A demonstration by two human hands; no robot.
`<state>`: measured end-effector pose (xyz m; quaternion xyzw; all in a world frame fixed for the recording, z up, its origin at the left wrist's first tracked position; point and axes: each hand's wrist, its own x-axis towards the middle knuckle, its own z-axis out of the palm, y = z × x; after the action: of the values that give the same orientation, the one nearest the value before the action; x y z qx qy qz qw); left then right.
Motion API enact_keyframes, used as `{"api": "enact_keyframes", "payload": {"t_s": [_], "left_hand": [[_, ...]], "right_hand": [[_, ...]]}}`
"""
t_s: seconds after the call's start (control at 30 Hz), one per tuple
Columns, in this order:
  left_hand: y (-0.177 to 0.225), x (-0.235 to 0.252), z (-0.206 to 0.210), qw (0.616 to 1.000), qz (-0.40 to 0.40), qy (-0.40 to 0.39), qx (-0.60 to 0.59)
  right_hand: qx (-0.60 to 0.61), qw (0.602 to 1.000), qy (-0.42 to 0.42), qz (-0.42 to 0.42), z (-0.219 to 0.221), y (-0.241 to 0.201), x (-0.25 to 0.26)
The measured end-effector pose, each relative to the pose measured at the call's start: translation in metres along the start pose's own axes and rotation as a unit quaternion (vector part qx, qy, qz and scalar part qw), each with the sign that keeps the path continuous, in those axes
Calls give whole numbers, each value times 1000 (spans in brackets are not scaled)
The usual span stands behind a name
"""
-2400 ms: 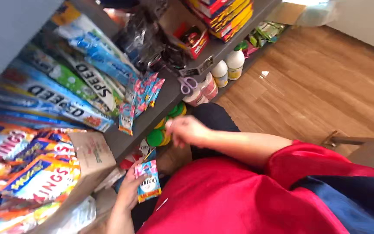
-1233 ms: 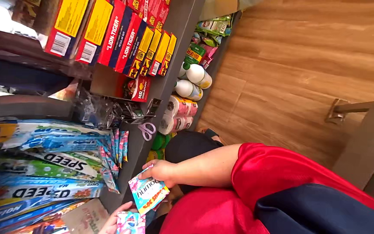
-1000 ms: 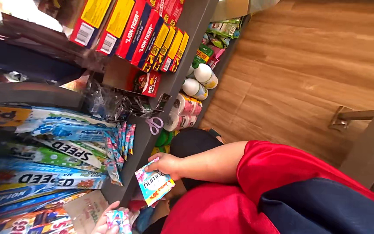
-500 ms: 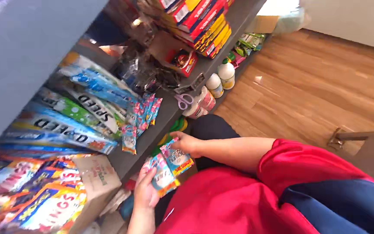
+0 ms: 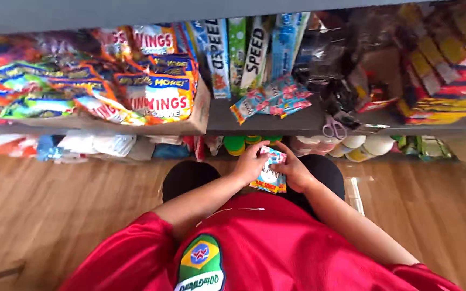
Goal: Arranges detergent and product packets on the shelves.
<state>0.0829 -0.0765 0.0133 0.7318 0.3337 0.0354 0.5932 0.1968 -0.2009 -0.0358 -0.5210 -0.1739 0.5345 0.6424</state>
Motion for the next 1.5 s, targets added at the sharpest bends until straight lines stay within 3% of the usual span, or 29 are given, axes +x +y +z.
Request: {"api": "enact_keyframes", "payload": {"t_s": [0.13,0.27,0.4,0.6,0.8,0.97,1.33,1.5], "left_hand": [[13,16,-27,983,135,60,108],[15,62,-66,918,280,182,213],[10,91,-83,917,219,164,289],[7,97,-84,944,139,117,275],[5,98,-84,936,145,87,308],[3,99,-84,938,157,87,296],[2,83,-88,950,200,134,201],[11,66,-89,973,162,161,34]], "right_hand": [[54,998,34,4,-3,1,5],[58,997,50,-2,-6,2,6],[37,998,46,6,-2,2,3],[0,999,27,-24,-5,3,3],[-3,999,-21,-24,-6,4,10],[-10,1000,-5,-1,-7,5,10],[18,999,20,-41,-21,12,10],[73,992,77,-70,-10,0,12]]}}
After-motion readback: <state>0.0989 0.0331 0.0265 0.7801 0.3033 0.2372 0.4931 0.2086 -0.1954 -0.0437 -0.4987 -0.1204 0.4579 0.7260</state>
